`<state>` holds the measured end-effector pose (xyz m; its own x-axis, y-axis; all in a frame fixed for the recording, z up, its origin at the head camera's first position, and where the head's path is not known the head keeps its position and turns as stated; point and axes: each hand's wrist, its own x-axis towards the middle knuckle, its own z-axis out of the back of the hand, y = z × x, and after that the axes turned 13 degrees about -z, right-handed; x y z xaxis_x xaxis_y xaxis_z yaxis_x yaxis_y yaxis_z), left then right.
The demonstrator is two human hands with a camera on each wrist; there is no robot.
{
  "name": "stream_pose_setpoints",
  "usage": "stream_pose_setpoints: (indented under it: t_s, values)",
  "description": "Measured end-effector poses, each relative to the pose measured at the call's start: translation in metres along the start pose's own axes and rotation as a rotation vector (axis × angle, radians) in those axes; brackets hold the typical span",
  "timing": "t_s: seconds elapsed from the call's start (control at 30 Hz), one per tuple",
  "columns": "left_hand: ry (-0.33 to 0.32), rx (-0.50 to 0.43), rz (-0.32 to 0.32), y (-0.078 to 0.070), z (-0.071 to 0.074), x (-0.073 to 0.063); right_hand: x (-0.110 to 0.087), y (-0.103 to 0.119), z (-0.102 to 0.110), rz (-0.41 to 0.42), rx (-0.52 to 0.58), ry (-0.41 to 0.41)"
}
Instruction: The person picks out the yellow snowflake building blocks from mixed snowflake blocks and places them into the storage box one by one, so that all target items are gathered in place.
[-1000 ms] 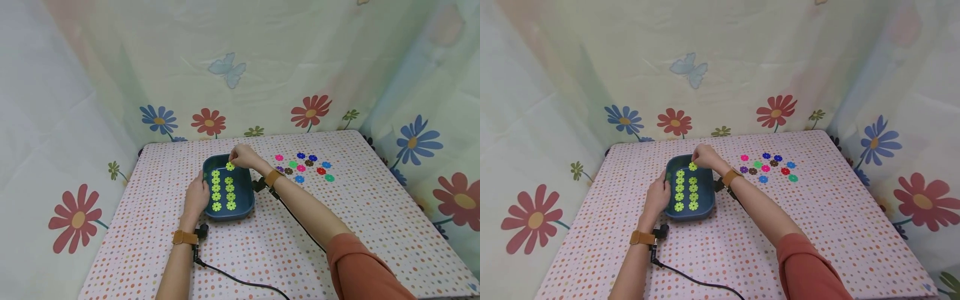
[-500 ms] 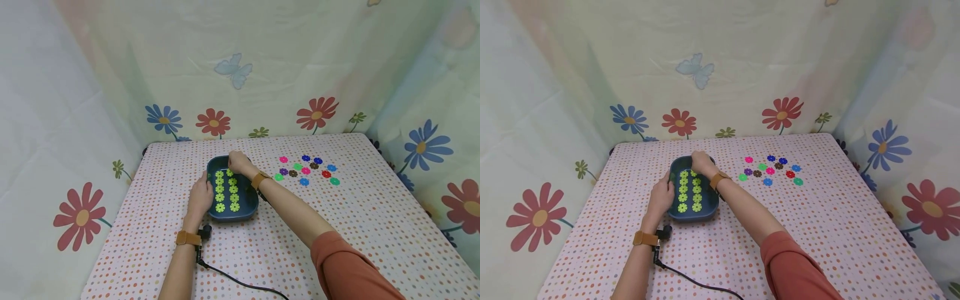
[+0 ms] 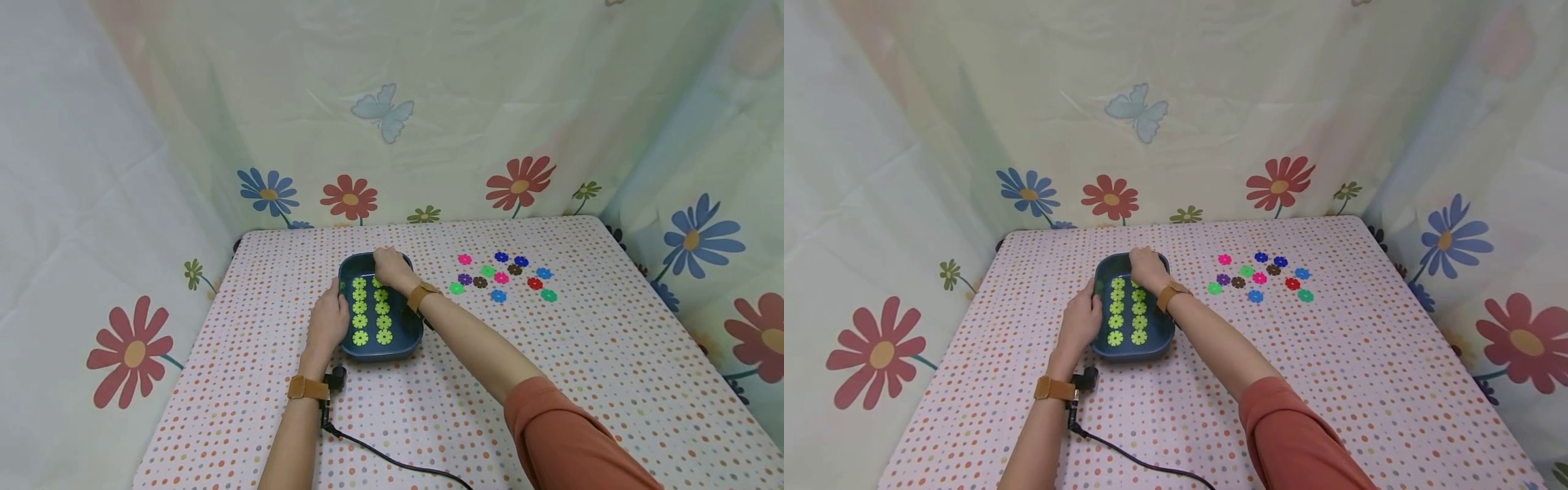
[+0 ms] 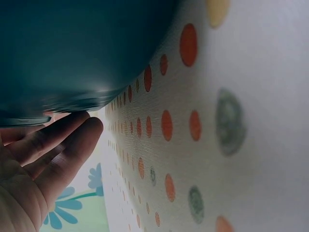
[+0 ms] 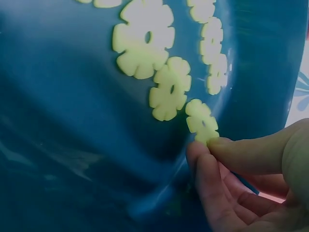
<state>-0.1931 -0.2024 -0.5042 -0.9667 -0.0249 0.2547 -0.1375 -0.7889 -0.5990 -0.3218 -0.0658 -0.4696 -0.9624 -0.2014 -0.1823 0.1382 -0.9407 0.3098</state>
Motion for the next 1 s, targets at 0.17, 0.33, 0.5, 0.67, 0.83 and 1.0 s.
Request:
stream_pose_setpoints:
  t_s: [0.17,0.33,0.5,0.67,0.83,1.0]
  values:
    - [0.005,-0.002,-0.009,-0.001,-0.001,-0.001,-0.002,-0.006,-0.006,0.013,-0.012,-0.028]
    - [0.010,-0.004,-0.011,-0.002,-0.002,-0.002,-0.003,-0.011,-0.009,0.027,-0.019,-0.036]
    - [0.020,0.001,-0.005,-0.004,-0.002,-0.002,-0.004,-0.013,-0.009,0.019,-0.003,-0.029]
    - [0.022,-0.004,0.003,-0.004,-0.002,-0.002,-0.006,-0.014,-0.008,0.012,0.001,-0.027]
    - [0.017,-0.008,0.023,-0.002,0.003,-0.003,-0.013,-0.010,0.000,0.042,0.059,-0.023]
    - [0.010,-0.003,0.035,0.002,0.012,-0.005,-0.030,-0.013,0.024,0.149,0.176,-0.071]
